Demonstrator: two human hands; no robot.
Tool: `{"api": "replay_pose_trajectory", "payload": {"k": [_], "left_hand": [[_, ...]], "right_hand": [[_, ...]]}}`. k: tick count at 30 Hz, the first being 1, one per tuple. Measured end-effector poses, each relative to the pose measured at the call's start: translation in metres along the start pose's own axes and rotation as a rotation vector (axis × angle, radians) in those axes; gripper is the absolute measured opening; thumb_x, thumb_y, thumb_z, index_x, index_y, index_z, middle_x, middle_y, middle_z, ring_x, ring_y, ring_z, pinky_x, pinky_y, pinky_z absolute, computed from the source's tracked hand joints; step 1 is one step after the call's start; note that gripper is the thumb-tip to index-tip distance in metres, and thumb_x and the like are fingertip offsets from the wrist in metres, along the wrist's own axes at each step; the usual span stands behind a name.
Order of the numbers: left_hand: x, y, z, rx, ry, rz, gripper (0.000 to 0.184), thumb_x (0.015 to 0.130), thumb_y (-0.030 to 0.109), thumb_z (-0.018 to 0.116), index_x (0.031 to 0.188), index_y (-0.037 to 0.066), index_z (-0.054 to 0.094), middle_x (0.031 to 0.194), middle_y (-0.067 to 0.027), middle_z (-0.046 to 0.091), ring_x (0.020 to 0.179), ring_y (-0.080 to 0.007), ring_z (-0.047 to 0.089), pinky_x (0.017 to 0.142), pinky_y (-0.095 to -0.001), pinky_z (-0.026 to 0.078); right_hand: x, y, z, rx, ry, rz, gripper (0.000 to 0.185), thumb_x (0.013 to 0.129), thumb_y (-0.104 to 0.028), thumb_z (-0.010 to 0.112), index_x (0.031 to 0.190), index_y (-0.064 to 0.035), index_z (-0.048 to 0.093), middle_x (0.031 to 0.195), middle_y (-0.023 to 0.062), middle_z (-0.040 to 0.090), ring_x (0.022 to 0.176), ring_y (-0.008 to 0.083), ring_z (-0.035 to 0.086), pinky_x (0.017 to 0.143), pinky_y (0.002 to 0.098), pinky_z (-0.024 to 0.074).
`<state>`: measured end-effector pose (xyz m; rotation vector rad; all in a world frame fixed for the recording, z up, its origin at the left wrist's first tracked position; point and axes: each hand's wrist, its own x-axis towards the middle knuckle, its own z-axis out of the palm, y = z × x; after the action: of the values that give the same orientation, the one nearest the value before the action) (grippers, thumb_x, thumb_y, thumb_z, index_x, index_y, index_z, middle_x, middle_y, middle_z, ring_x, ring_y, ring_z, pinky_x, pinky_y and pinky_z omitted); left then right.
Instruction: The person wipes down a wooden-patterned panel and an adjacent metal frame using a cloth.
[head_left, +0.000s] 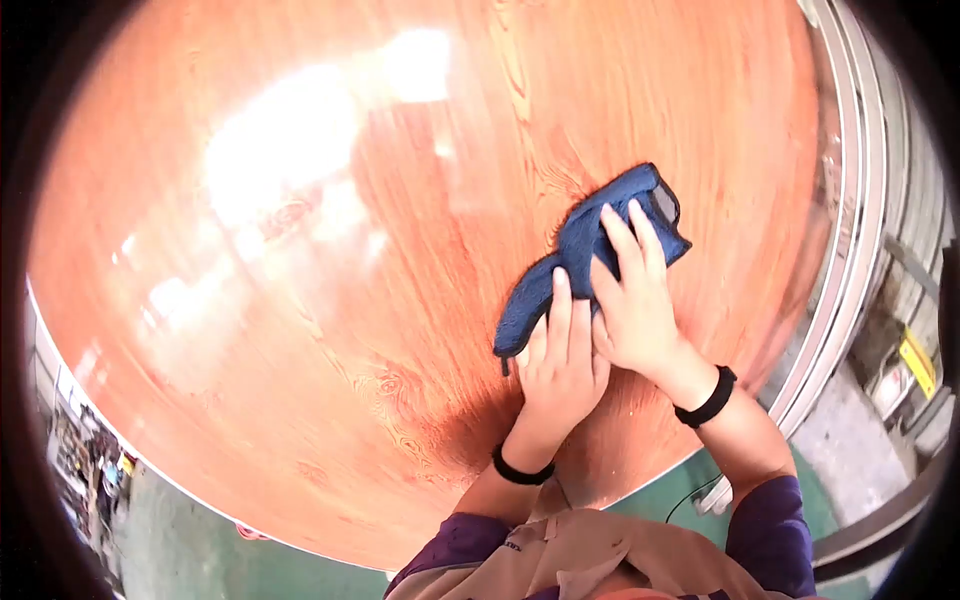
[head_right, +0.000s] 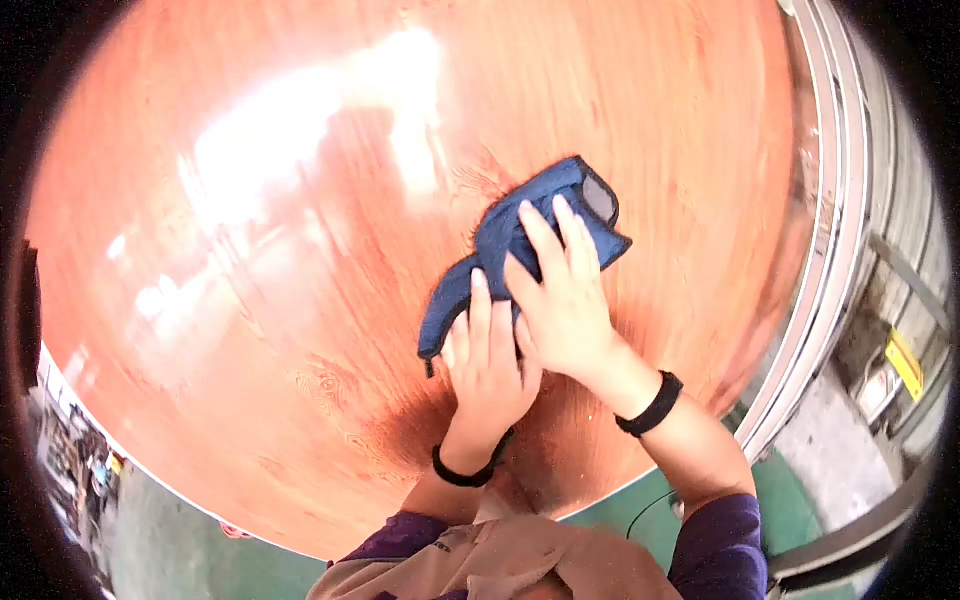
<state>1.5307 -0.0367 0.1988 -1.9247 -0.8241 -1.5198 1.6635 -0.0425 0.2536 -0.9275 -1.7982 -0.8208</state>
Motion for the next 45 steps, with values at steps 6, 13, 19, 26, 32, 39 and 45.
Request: {"api": "replay_pose_trajectory", "payload": {"k": [6, 13, 19, 26, 32, 39, 45], "left_hand": [[0.004, -0.056, -0.085, 0.4, -0.026, -0.124, 0.057, 0.09, 0.021, 0.056, 0.14, -0.005, 0.044, 0.15, -0.034, 0.032, 0.128, -0.0487, 0.04, 0.104, -0.062, 0.025], [0.035, -0.112, -0.13, 0.645, 0.164, -0.174, 0.066, 0.098, 0.035, 0.048, 0.144, -0.009, 0.029, 0.154, -0.0379, 0.017, 0.141, -0.0542, 0.022, 0.112, -0.0675, 0.014], [0.097, -0.12, -0.119, 0.658, 0.215, -0.113, 0.071, 0.097, 0.039, 0.047, 0.144, -0.011, 0.027, 0.156, -0.0366, 0.012, 0.143, -0.0528, 0.017, 0.11, -0.0701, 0.013], [0.192, -0.043, -0.044, 0.739, 0.198, -0.019, 0.064, 0.094, 0.024, 0.052, 0.142, -0.012, 0.03, 0.154, -0.0371, 0.018, 0.139, -0.0517, 0.026, 0.113, -0.0644, 0.016], [0.258, 0.021, 0.024, 0.744, 0.102, 0.037, 0.069, 0.092, 0.028, 0.053, 0.143, -0.012, 0.029, 0.151, -0.041, 0.018, 0.136, -0.0555, 0.027, 0.112, -0.0661, 0.016], [0.334, 0.063, 0.076, 0.775, -0.023, 0.068, 0.076, 0.094, 0.043, 0.048, 0.147, -0.007, 0.026, 0.155, -0.0374, 0.012, 0.138, -0.0545, 0.026, 0.113, -0.066, 0.017], [0.35, 0.081, 0.117, 0.727, -0.021, 0.181, 0.079, 0.095, 0.051, 0.041, 0.148, -0.005, 0.028, 0.157, -0.0346, 0.01, 0.143, -0.0521, 0.018, 0.113, -0.0674, 0.009]], "right_hand": [[0.066, -0.066, 0.013, 0.264, -0.022, -0.281, 0.051, 0.072, -0.02, 0.066, 0.123, -0.0154, 0.064, 0.15, 0.0169, 0.04, 0.14, 0.0403, 0.034, 0.107, 0.052, 0.036], [0.147, -0.117, 0.046, 0.228, 0.178, -0.564, 0.044, 0.084, -0.022, 0.058, 0.126, -0.0097, 0.062, 0.148, 0.0115, 0.045, 0.142, 0.0318, 0.035, 0.101, 0.0355, 0.0465], [0.195, -0.082, 0.04, 0.191, 0.239, -0.491, 0.049, 0.085, -0.028, 0.058, 0.132, -0.0128, 0.06, 0.153, 0.009, 0.04, 0.147, 0.0292, 0.026, 0.095, 0.0354, 0.0468], [0.209, 0.059, -0.018, 0.108, 0.391, -0.32, 0.062, 0.083, -0.049, 0.064, 0.137, -0.0178, 0.057, 0.153, 0.009, 0.04, 0.145, 0.0299, 0.029, 0.107, 0.042, 0.0378], [0.203, 0.152, -0.051, -0.004, 0.376, -0.119, 0.067, 0.088, -0.053, 0.056, 0.148, -0.0236, 0.044, 0.16, 0.0054, 0.029, 0.149, 0.0277, 0.02, 0.117, 0.0452, 0.0244], [0.218, 0.236, -0.076, -0.113, 0.44, 0.025, 0.068, 0.089, -0.055, 0.051, 0.149, -0.0234, 0.043, 0.16, 0.0091, 0.03, 0.15, 0.0306, 0.02, 0.12, 0.0482, 0.0161], [0.195, 0.269, -0.099, -0.012, 0.321, 0.167, 0.073, 0.089, -0.049, 0.051, 0.151, -0.0124, 0.038, 0.163, 0.0146, 0.019, 0.151, 0.033, 0.012, 0.121, 0.0487, 0.0083]]}}
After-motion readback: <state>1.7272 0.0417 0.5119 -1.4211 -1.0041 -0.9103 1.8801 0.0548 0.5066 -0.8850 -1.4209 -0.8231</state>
